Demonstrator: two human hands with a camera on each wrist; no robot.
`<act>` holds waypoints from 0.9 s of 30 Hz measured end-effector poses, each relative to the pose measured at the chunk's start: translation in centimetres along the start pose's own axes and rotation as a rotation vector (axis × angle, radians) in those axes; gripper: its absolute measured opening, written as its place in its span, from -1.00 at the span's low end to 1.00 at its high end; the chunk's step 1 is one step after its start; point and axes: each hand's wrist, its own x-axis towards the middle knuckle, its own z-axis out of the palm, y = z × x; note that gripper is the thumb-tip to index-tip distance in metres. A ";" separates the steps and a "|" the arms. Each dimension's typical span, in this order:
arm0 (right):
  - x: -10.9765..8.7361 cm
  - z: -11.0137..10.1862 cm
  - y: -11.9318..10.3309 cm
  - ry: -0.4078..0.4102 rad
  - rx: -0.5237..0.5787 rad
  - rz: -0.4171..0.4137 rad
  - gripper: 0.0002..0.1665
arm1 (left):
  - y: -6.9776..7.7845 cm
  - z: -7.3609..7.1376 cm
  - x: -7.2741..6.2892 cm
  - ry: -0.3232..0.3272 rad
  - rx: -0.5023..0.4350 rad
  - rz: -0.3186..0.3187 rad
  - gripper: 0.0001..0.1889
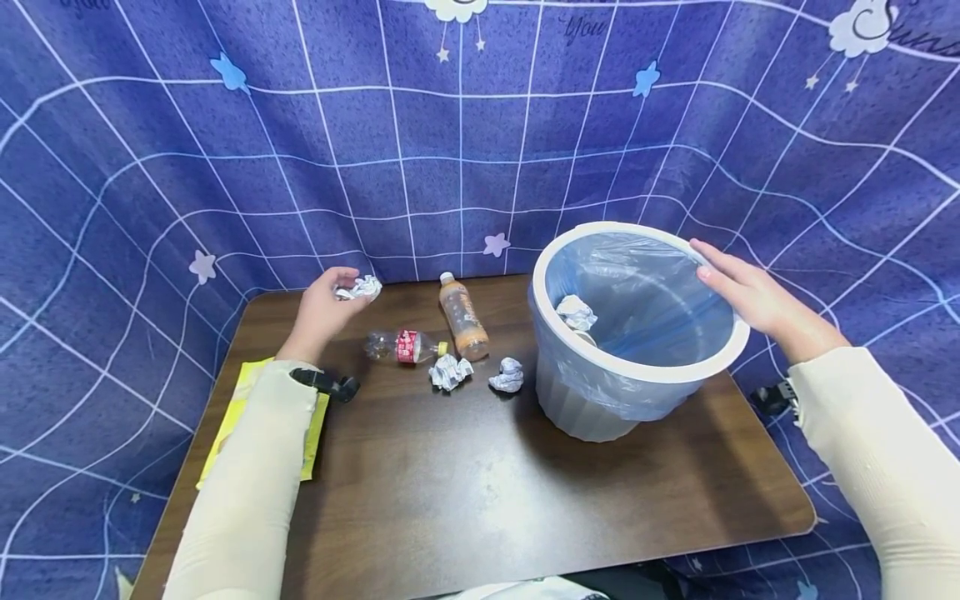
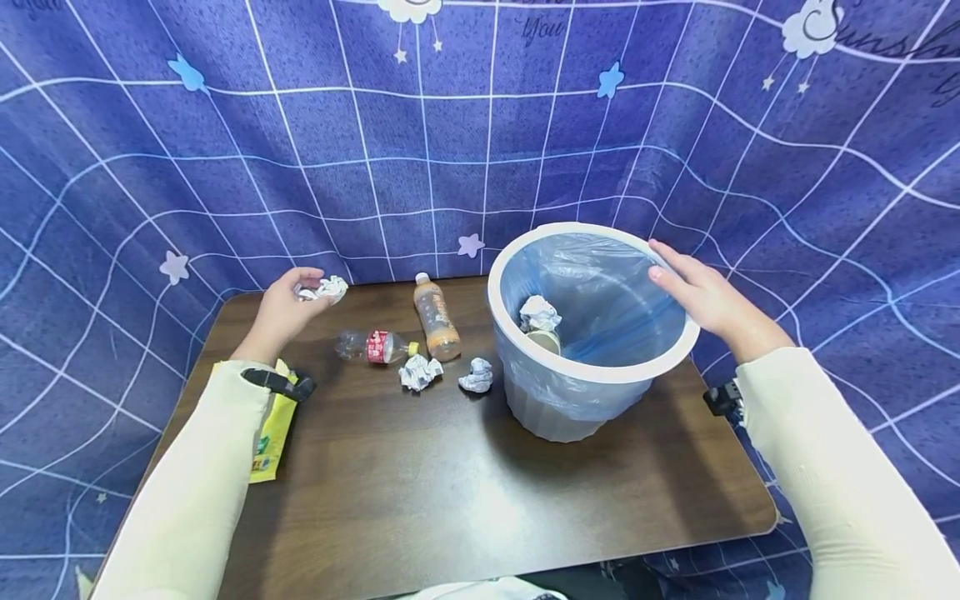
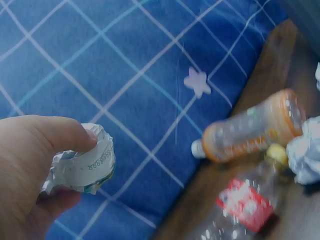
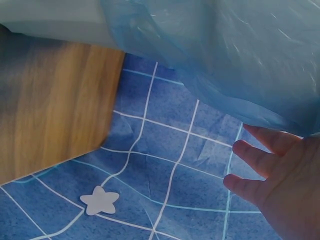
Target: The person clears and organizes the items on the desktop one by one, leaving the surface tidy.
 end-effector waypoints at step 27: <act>0.1 -0.1 0.0 -0.011 -0.018 0.027 -0.27 | 16.8 4.7 -0.1 -0.132 -0.148 0.218 -0.51</act>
